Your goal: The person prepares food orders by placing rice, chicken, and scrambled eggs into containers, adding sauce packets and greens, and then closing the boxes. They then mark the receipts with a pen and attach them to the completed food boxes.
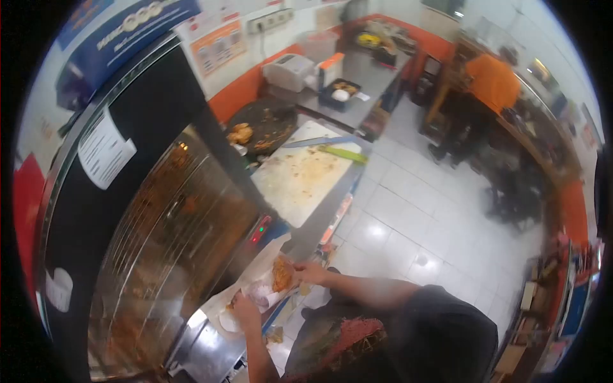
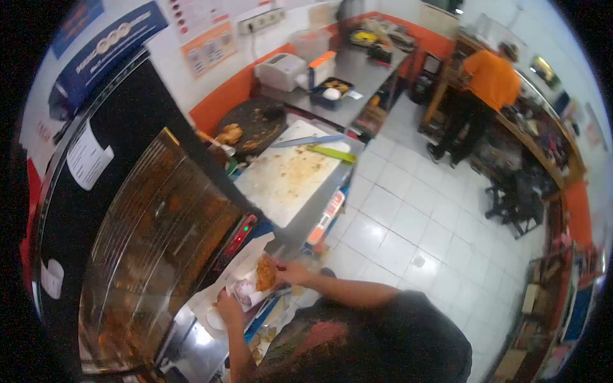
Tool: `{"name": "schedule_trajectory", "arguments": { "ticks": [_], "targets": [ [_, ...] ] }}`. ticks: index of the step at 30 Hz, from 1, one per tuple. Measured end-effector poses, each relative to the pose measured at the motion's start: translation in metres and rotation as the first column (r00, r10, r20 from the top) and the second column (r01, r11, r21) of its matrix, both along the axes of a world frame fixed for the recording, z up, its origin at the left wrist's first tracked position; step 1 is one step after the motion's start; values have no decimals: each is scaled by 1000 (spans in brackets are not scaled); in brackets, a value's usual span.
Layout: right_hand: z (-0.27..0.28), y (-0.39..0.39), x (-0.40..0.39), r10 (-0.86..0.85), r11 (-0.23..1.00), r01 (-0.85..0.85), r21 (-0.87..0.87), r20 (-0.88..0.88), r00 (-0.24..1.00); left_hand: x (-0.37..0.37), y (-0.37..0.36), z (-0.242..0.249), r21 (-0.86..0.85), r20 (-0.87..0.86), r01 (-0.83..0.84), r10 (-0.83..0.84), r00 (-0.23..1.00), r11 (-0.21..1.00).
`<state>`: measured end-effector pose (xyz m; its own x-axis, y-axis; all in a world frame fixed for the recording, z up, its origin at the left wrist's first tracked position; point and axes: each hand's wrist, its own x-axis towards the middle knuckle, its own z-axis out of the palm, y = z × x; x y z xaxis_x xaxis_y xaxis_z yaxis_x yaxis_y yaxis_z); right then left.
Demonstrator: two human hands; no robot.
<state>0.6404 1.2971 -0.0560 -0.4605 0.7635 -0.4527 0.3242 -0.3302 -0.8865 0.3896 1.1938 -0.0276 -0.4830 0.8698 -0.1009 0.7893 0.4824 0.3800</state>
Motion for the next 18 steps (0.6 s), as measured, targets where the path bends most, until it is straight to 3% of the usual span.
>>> {"name": "schedule_trajectory", "arguments": {
  "ticks": [2,5,6,8,12,15,16,18],
  "targets": [
    [4,-9,8,-43,999,43,-4,-173,984,0,5,10,51,-40,106,-104,994,993],
    [52,-28,29,-177,974,117,-195,-325,929,15,12,35,-45,-40,140,-141,989,989],
    [48,-27,37,-131,981,87,-173,-256,958,14,11,33,34,-102,211,-207,973,977],
    [34,-25,59,-18,990,-1,-144,-134,991,35,13,56,-10,-167,235,-233,958,972],
    [59,-5,122,-104,992,85,-95,-212,972,107,43,107,-97,-268,269,-285,920,958],
    [31,25,172,-169,985,157,-64,-264,950,160,84,114,-212,-47,250,-265,963,945],
    [22,34,195,-201,980,190,-67,-274,940,176,93,89,-66,-53,234,-238,970,970],
    [17,55,246,-234,972,223,-74,-275,933,217,119,85,32,-376,509,-462,803,860]
  ]
}}
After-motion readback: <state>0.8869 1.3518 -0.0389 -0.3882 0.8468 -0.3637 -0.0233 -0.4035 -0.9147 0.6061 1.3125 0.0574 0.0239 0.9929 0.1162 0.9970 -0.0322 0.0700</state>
